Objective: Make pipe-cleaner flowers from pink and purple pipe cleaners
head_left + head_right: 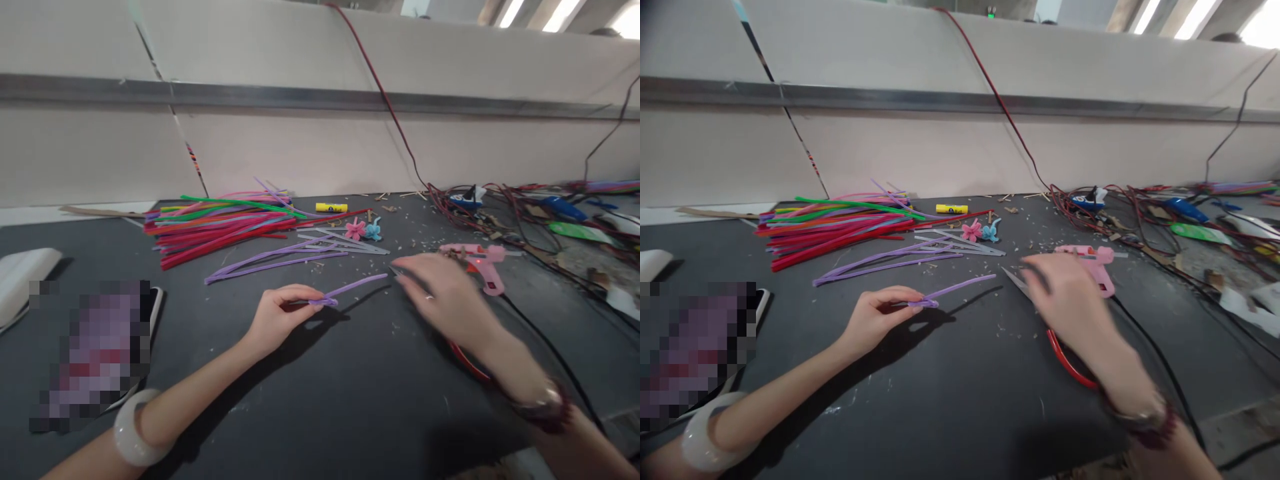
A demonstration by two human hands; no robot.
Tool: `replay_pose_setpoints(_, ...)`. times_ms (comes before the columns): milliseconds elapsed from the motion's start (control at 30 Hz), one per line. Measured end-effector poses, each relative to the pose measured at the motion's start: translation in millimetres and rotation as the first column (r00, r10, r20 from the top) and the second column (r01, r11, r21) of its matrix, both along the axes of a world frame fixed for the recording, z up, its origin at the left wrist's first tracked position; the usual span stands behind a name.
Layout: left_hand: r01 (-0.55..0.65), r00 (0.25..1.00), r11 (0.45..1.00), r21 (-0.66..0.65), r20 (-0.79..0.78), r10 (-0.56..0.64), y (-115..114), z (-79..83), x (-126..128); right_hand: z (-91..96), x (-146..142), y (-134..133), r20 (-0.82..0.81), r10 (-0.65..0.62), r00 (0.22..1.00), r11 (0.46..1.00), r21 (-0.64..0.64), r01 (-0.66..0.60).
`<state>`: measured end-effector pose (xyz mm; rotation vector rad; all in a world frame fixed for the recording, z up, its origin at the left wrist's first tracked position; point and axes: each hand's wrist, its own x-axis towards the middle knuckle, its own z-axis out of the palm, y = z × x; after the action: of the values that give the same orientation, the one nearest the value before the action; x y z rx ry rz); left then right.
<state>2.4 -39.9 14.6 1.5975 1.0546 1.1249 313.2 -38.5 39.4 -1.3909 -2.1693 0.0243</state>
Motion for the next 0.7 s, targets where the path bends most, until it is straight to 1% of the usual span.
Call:
replay_pose_setpoints(67, -0.006, 1.000, 1.000, 0.016, 0.003, 0.006, -0.7, 0.8, 0.2, -1.0, -54.5, 3.1, 0.049, 0.156, 0.987, 0.988, 0.000, -0.156)
replay_pose_setpoints(100, -0.013, 1.000, 1.000, 0.025, 0.003, 0.013, -1.2, 1.5, 0.4, -1.2, -75.7, 5.5, 0.069, 0.237, 0.969, 0.972, -0.011, -0.237)
replay_pose_setpoints(133, -0.020, 1.000, 0.999, 0.032, 0.002, 0.020, -1.6, 2.2, 0.7, -1.3, -91.4, 7.8, 0.083, 0.306, 0.948, 0.952, -0.031, -0.305)
replay_pose_setpoints(200, -0.023, 1.000, 0.999, 0.037, -0.004, 0.023, -2.1, 3.0, 1.2, -1.8, -106.6, 10.8, 0.065, 0.368, 0.928, 0.928, -0.081, -0.363)
replay_pose_setpoints(300, -0.002, 1.000, 0.999, 0.044, -0.016, 0.003, -2.0, 1.8, 1.5, -4.0, -103.3, 10.9, -0.070, 0.367, 0.928, 0.920, -0.122, -0.373)
replay_pose_setpoints(367, 0.010, 1.000, 0.998, 0.058, -0.018, -0.009, -1.6, -0.1, 1.2, -5.9, -97.5, 9.2, -0.178, 0.337, 0.925, 0.927, -0.107, -0.359)
replay_pose_setpoints(433, 0.017, 1.000, 0.997, 0.073, -0.026, -0.015, -1.4, -1.7, 0.8, -7.2, -95.1, 7.4, -0.245, 0.309, 0.919, 0.936, -0.093, -0.340)
replay_pose_setpoints(600, 0.034, 0.995, 0.987, 0.155, -0.100, -0.018, -2.1, -1.3, 0.4, -7.0, -98.0, 4.7, -0.268, 0.302, 0.915, 0.941, -0.067, -0.331)
replay_pose_setpoints(700, 0.028, 0.989, 0.978, 0.209, -0.146, 0.002, -2.6, 0.4, 0.7, -6.7, -98.1, 3.1, -0.262, 0.314, 0.912, 0.941, -0.039, -0.335)
